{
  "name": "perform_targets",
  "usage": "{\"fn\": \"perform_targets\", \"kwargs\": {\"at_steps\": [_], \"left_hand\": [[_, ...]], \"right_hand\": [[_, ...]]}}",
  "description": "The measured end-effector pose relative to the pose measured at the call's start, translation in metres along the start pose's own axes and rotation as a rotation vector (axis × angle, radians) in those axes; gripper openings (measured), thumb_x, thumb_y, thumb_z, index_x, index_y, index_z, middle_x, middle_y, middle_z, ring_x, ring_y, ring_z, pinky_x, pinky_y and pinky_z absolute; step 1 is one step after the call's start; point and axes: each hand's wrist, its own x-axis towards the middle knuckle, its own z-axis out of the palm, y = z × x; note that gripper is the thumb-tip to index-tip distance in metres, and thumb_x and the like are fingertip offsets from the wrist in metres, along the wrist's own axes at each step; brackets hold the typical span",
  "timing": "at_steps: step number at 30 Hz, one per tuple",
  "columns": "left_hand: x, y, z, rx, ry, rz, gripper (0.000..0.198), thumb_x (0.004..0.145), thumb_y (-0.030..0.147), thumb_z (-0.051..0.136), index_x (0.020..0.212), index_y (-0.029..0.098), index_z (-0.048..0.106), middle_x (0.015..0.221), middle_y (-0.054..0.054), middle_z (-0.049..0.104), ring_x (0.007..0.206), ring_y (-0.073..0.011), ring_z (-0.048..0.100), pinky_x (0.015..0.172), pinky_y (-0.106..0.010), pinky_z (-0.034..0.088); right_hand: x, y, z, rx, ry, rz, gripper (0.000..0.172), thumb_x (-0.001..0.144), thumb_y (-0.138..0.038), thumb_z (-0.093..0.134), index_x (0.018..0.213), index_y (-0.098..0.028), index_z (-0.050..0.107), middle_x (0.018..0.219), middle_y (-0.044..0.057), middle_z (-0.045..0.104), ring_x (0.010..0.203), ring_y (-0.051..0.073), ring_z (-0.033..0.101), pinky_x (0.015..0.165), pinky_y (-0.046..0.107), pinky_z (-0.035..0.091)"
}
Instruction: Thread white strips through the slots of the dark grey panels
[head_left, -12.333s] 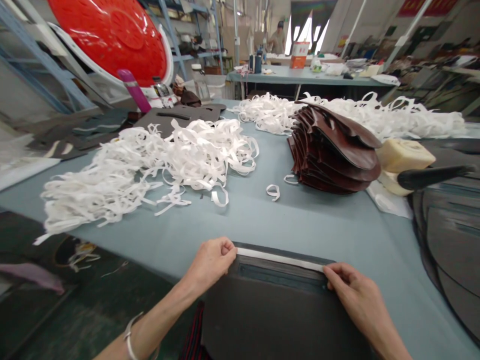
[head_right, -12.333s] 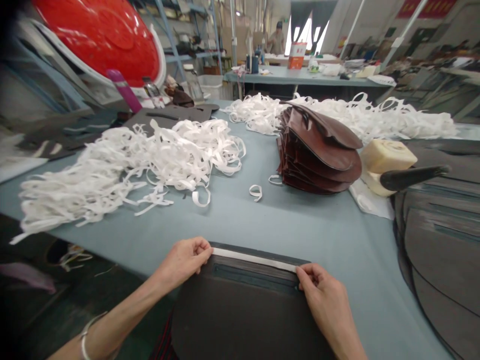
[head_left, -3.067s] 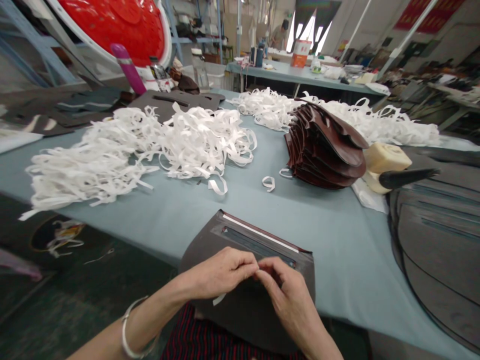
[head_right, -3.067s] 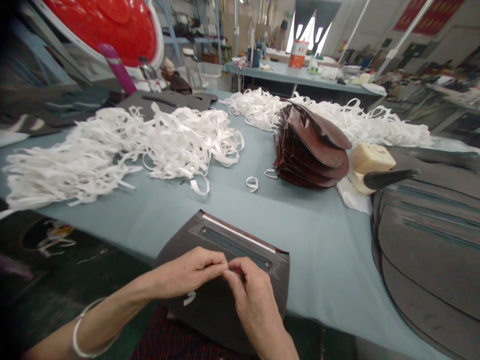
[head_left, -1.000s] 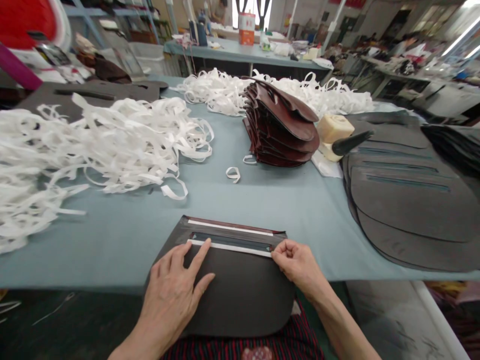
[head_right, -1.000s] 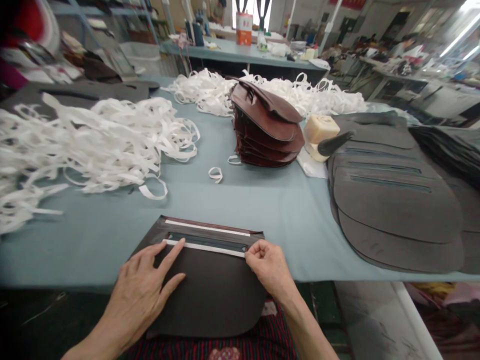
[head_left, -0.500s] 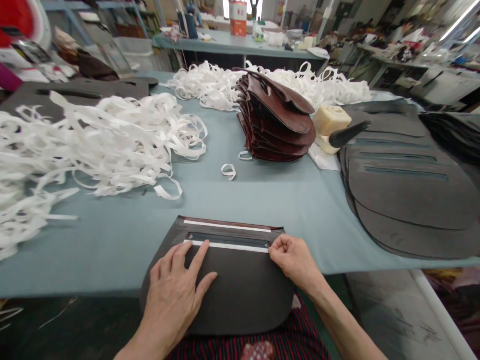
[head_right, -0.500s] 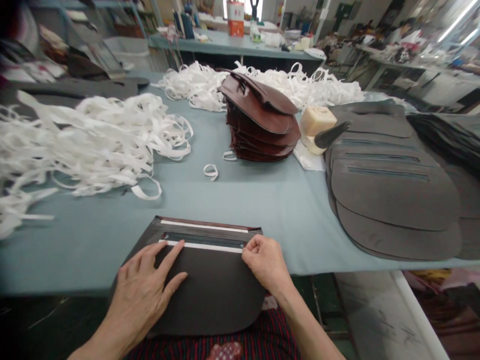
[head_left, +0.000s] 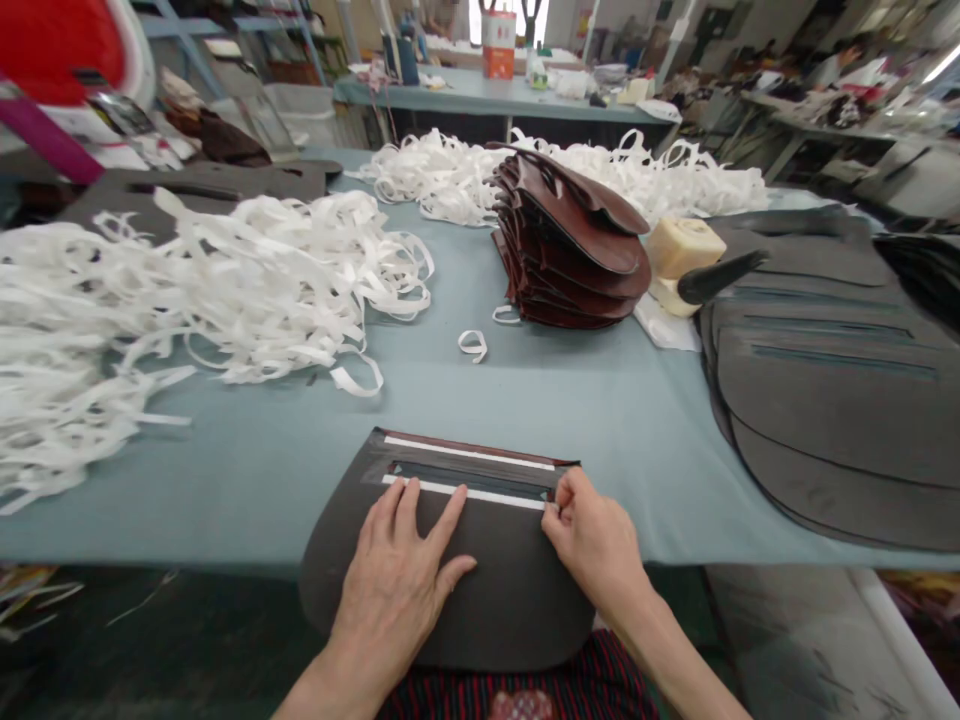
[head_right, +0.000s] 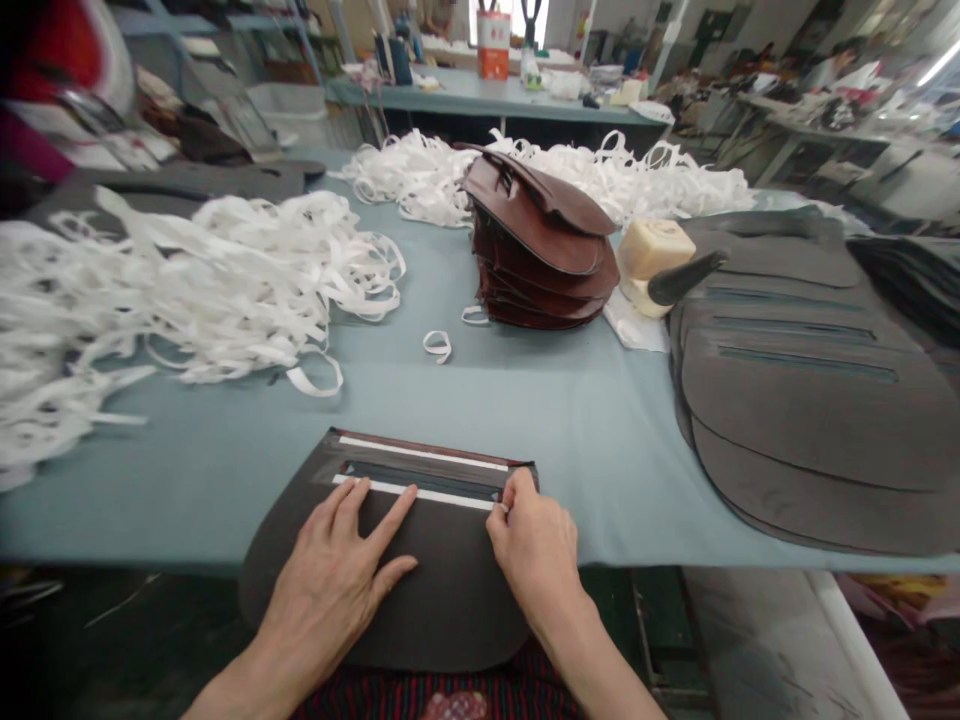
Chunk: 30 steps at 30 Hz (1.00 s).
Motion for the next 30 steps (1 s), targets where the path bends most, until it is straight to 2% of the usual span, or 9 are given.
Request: {"fn": "perform_targets", "kwargs": {"at_steps": [4, 7, 10, 12, 15, 17, 21, 24, 30], "left_hand": [[0.004, -0.009, -0.001, -0.043, 0.004, -0.002, 0.066, 0.079, 0.046, 0.063, 0.139, 0.032, 0.039, 0.135, -0.016, 0.041, 0.127, -0.0375, 0.037, 0.101, -0.055, 0.038], [0.008, -0.022, -0.002, -0.082, 0.011, 0.01, 0.063, 0.08, 0.044, 0.062, 0.138, 0.031, 0.04, 0.136, -0.015, 0.04, 0.129, -0.036, 0.037, 0.103, -0.055, 0.037], [0.011, -0.04, 0.0, -0.154, 0.037, -0.019, 0.048, 0.087, 0.037, 0.054, 0.133, 0.027, 0.045, 0.133, -0.011, 0.045, 0.127, -0.0289, 0.04, 0.106, -0.05, 0.035], [0.014, -0.056, 0.004, -0.187, 0.114, -0.157, 0.042, 0.09, 0.034, 0.05, 0.13, 0.023, 0.048, 0.13, -0.011, 0.047, 0.125, -0.0267, 0.042, 0.105, -0.048, 0.037], [0.02, -0.079, 0.008, -0.214, 0.221, -0.415, 0.054, 0.085, 0.041, 0.056, 0.131, 0.016, 0.044, 0.128, -0.017, 0.049, 0.121, -0.0311, 0.044, 0.098, -0.05, 0.04], [0.024, -0.092, 0.004, -0.331, 0.189, -0.477, 0.059, 0.082, 0.041, 0.059, 0.132, 0.015, 0.041, 0.124, -0.016, 0.053, 0.115, -0.0304, 0.05, 0.093, -0.048, 0.043], [0.036, -0.108, -0.025, -0.73, 0.06, -0.507, 0.04, 0.083, 0.031, 0.055, 0.122, 0.023, 0.047, 0.096, -0.003, 0.066, 0.087, -0.0197, 0.064, 0.075, -0.032, 0.048], [0.044, -0.114, -0.042, -0.826, 0.075, -0.522, 0.038, 0.081, 0.031, 0.058, 0.117, 0.025, 0.05, 0.084, 0.003, 0.066, 0.077, -0.0169, 0.063, 0.07, -0.028, 0.046], [0.039, -0.105, -0.013, -0.508, 0.251, -0.4, 0.033, 0.08, 0.023, 0.061, 0.112, 0.02, 0.052, 0.103, -0.007, 0.06, 0.099, -0.0233, 0.055, 0.087, -0.039, 0.043]], "right_hand": [[-0.001, -0.025, 0.014, -0.124, 0.112, -0.431, 0.028, 0.084, -0.008, 0.043, 0.103, -0.022, 0.059, 0.092, 0.005, 0.059, 0.074, 0.016, 0.056, 0.057, 0.025, 0.035], [0.007, -0.045, 0.024, -0.109, 0.073, -0.685, 0.032, 0.087, -0.008, 0.042, 0.111, -0.021, 0.059, 0.093, 0.007, 0.057, 0.085, 0.018, 0.055, 0.069, 0.027, 0.042], [0.019, -0.057, 0.027, -0.103, 0.03, -0.685, 0.022, 0.086, -0.008, 0.045, 0.092, -0.019, 0.064, 0.086, 0.005, 0.057, 0.078, 0.017, 0.055, 0.068, 0.027, 0.043], [0.027, -0.06, 0.027, -0.062, 0.031, -0.682, 0.019, 0.085, -0.009, 0.047, 0.082, -0.019, 0.062, 0.083, 0.005, 0.057, 0.076, 0.016, 0.055, 0.067, 0.027, 0.043], [0.036, -0.064, 0.032, 0.064, 0.09, -0.77, 0.017, 0.088, -0.012, 0.046, 0.081, -0.019, 0.06, 0.083, 0.004, 0.057, 0.079, 0.017, 0.054, 0.071, 0.029, 0.043], [0.04, -0.066, 0.038, 0.134, 0.139, -0.831, 0.018, 0.091, -0.014, 0.044, 0.084, -0.019, 0.06, 0.084, 0.005, 0.057, 0.081, 0.018, 0.053, 0.073, 0.031, 0.043], [0.043, -0.066, 0.045, 0.146, 0.228, -0.857, 0.017, 0.094, -0.02, 0.042, 0.098, -0.019, 0.059, 0.092, 0.008, 0.059, 0.086, 0.02, 0.054, 0.074, 0.034, 0.043], [0.042, -0.062, 0.044, 0.109, 0.263, -0.812, 0.016, 0.095, -0.026, 0.043, 0.099, -0.018, 0.057, 0.086, 0.006, 0.06, 0.079, 0.02, 0.054, 0.07, 0.033, 0.041], [0.042, -0.06, 0.048, -0.004, 0.276, -0.743, 0.019, 0.094, -0.025, 0.045, 0.077, -0.021, 0.055, 0.072, 0.003, 0.055, 0.072, 0.02, 0.052, 0.069, 0.032, 0.037]]}}
